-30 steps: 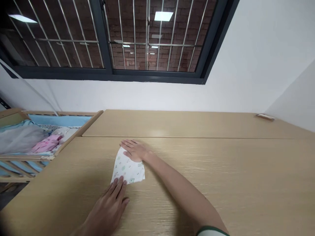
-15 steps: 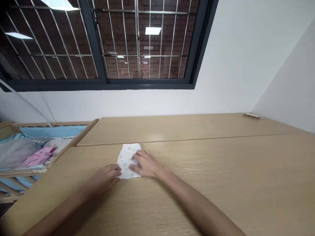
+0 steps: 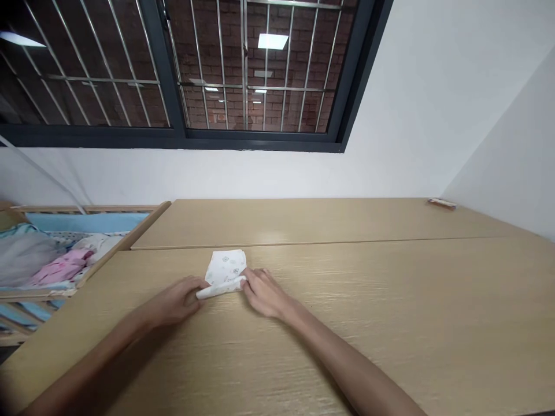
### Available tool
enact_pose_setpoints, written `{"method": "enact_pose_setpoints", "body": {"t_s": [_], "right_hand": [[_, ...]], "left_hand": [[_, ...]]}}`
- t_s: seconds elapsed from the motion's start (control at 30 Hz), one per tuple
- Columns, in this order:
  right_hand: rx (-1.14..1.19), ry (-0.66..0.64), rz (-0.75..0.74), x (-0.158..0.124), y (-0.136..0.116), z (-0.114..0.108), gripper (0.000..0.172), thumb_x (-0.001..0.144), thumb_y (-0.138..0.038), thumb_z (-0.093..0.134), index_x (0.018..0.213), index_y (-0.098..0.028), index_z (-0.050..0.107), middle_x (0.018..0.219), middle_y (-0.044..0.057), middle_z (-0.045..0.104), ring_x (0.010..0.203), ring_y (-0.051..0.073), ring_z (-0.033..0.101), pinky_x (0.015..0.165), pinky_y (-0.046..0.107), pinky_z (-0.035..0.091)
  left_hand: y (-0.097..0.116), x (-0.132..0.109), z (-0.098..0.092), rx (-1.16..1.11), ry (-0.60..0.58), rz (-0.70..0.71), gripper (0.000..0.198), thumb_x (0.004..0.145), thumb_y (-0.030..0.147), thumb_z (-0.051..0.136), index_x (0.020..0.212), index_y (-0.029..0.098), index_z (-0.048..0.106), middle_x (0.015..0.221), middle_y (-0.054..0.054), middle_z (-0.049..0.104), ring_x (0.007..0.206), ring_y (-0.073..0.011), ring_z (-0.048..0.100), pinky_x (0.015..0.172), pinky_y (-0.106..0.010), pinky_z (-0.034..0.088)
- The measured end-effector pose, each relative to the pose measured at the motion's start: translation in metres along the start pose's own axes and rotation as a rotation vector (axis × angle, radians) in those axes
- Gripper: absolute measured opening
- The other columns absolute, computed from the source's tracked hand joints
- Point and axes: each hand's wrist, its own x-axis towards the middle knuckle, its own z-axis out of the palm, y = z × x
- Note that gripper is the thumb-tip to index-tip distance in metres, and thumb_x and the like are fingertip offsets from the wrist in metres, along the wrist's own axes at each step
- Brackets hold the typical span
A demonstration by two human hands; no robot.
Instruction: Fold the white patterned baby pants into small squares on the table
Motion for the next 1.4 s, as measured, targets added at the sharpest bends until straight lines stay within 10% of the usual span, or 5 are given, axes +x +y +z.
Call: {"method": "enact_pose_setpoints", "body": {"t_s": [0.27, 0.63, 0.83, 1.07, 1.4], "right_hand": [[0.185, 0.205, 0.247, 0.077, 0.033, 0.017, 0.021, 0.097, -0.026, 0.042, 0.104, -0.017, 0.06, 0.094, 0.008, 0.07, 0.085, 0.022, 0.063, 0.075, 0.03, 0.045], [0.119, 0.376, 0.274, 0.1, 0.065, 0.047, 0.03, 0.099, -0.027, 0.044, 0.126, -0.015, 0.046, 0.097, 0.009, 0.065, 0.089, 0.023, 0.063, 0.083, 0.035, 0.049], [0.015, 0.52, 0.101, 0.089, 0.049, 0.046, 0.041, 0.101, -0.029, 0.037, 0.138, -0.012, 0.046, 0.14, 0.021, 0.051, 0.134, 0.027, 0.046, 0.113, 0.044, 0.037], [-0.226, 0.105, -0.188, 0.079, 0.038, 0.051, 0.055, 0.106, -0.041, 0.032, 0.154, -0.014, 0.04, 0.159, 0.013, 0.042, 0.148, 0.024, 0.034, 0.124, 0.046, 0.021], [-0.226, 0.15, -0.007, 0.07, 0.046, 0.048, 0.063, 0.104, -0.043, 0.033, 0.155, -0.006, 0.036, 0.162, 0.02, 0.031, 0.154, 0.028, 0.019, 0.124, 0.048, 0.02]], "left_hand": [[-0.028, 0.055, 0.003, -0.053, 0.255, -0.255, 0.024, 0.096, 0.04, 0.045, 0.089, 0.019, 0.055, 0.079, -0.004, 0.066, 0.072, -0.0204, 0.062, 0.064, -0.029, 0.044], [-0.043, 0.086, 0.04, 0.148, 0.463, -0.364, 0.023, 0.097, 0.023, 0.045, 0.116, 0.015, 0.055, 0.109, -0.015, 0.069, 0.107, -0.0265, 0.065, 0.091, -0.036, 0.047], [-0.027, 0.081, 0.053, 0.279, 0.515, -0.158, 0.057, 0.102, 0.038, 0.035, 0.149, 0.006, 0.028, 0.155, -0.025, 0.039, 0.146, -0.0318, 0.036, 0.118, -0.049, 0.031], [-0.042, 0.08, 0.073, 0.402, 0.32, 0.113, 0.078, 0.103, 0.058, 0.025, 0.159, 0.006, 0.009, 0.165, -0.021, 0.022, 0.154, -0.0293, 0.017, 0.123, -0.049, 0.026], [-0.056, 0.07, 0.068, 0.419, 0.307, 0.043, 0.085, 0.1, 0.064, 0.03, 0.156, 0.001, 0.02, 0.162, -0.027, 0.023, 0.153, -0.0352, 0.021, 0.121, -0.052, 0.028]]}}
